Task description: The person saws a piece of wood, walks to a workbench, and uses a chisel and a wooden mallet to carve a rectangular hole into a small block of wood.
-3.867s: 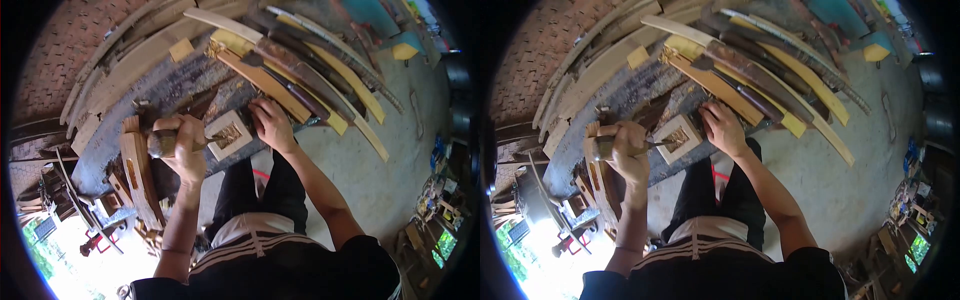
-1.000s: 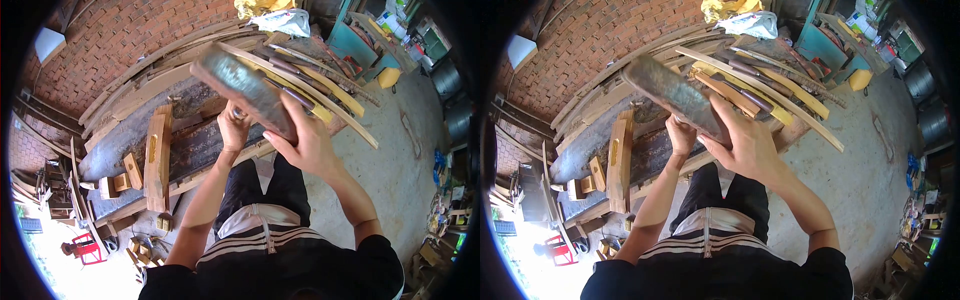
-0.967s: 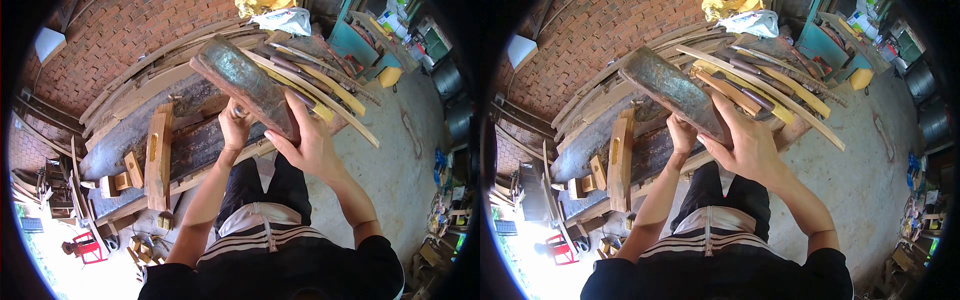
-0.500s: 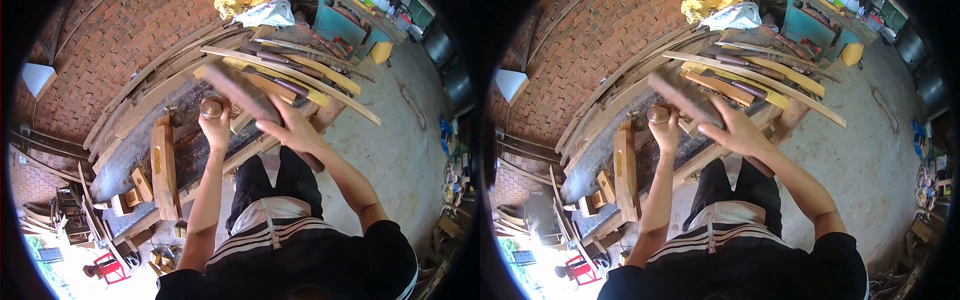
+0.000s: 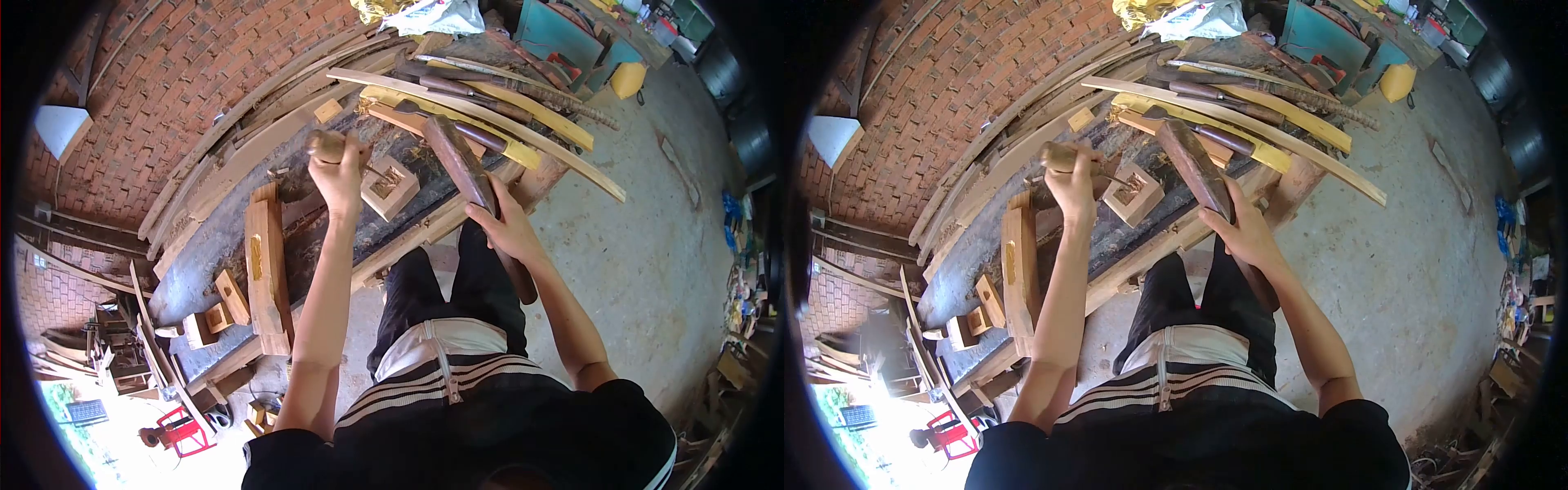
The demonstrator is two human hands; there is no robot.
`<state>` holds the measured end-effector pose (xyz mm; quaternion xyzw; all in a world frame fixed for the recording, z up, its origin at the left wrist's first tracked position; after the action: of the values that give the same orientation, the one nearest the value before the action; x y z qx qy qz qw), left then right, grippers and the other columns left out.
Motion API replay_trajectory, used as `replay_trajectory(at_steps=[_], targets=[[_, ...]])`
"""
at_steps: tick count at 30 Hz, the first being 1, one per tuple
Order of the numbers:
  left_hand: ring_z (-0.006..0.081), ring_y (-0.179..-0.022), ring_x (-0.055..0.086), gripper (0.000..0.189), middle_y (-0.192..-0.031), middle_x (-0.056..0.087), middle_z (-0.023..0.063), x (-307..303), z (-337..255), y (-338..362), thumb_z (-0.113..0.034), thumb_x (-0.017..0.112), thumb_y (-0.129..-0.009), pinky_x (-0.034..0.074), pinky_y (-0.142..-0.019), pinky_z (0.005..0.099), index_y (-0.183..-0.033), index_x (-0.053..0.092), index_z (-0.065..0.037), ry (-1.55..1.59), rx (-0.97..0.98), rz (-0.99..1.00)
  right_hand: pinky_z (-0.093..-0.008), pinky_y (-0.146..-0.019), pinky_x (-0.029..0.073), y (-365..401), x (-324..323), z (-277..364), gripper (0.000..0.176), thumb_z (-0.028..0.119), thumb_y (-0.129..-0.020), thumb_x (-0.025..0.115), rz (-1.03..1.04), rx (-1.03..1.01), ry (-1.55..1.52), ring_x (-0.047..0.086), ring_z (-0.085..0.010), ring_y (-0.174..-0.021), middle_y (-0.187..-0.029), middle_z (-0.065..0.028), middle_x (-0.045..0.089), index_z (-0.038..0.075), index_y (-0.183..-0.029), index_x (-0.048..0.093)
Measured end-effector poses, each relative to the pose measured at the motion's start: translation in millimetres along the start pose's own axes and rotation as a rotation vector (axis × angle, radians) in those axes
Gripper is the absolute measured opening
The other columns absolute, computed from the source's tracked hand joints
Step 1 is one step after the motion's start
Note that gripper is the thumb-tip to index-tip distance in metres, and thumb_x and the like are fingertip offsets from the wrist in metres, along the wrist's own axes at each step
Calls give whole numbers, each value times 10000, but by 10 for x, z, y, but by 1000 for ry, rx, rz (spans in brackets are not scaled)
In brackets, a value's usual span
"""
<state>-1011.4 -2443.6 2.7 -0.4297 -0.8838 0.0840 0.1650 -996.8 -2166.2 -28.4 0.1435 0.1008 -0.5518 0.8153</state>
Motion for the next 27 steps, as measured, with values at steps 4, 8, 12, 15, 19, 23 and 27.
replay_trajectory(at_steps=[4,8,12,15,19,23,27], targets=[[104,-621,635,113,-717,667,51,41,283,-56,-84,703,-907,523,-569,248,-870,601,-52,-50,-2,102,-308,-468,476,28,-12,-9,747,377,-905,683,-23,18,-29,561,-160,-467,-920,-149,672,86,-1491,324],[98,-645,638,114,-716,649,31,75,291,3,-80,699,-913,523,-587,249,-875,595,-56,-13,2,116,-348,-588,525,-45,-10,423,714,340,-909,679,-21,-161,0,654,-241,-631,-970,-161,686,73,-1481,345],[62,-682,592,138,-757,642,-16,174,201,148,-81,739,-885,479,-635,233,-857,605,-64,25,22,139,-284,-597,521,-71,-11,1276,685,219,-914,672,-60,-496,-49,621,-170,-654,-1110,-131,630,8,-1477,342],[78,-779,621,179,-856,674,4,215,209,220,-11,745,-856,518,-749,246,-945,596,-54,97,54,194,-404,-946,488,-161,78,1558,693,219,-892,681,-59,-777,167,641,-339,-1122,-1314,-254,564,-7,-1461,358],[88,-808,621,211,-861,677,26,83,434,181,27,741,-840,527,-785,260,-953,570,-24,64,186,212,-414,-839,528,-369,207,1415,724,291,-881,696,68,-792,554,666,-411,-981,-1122,-292,637,14,-1463,366],[95,-780,622,198,-880,690,42,16,434,94,-32,764,-835,536,-781,265,-921,587,-16,40,116,212,-457,-700,526,-290,224,1553,693,312,-850,712,8,-767,371,675,-396,-797,-864,-222,672,53,-1417,410],[99,-798,632,160,-920,701,43,-17,466,83,5,709,-853,547,-786,280,-970,600,-7,52,44,19,-446,-780,520,-386,348,1358,712,320,-858,709,13,-820,486,670,-394,-896,-985,-245,664,47,-1439,400]])
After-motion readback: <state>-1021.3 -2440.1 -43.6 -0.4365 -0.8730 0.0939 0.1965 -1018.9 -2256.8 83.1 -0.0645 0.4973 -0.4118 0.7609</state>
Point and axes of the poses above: each hand's wrist, its own y-axis away from the middle knuckle, its own x-axis out of the palm, z = x × y, the point moved 3 cm from there along -y, towards the middle knuckle
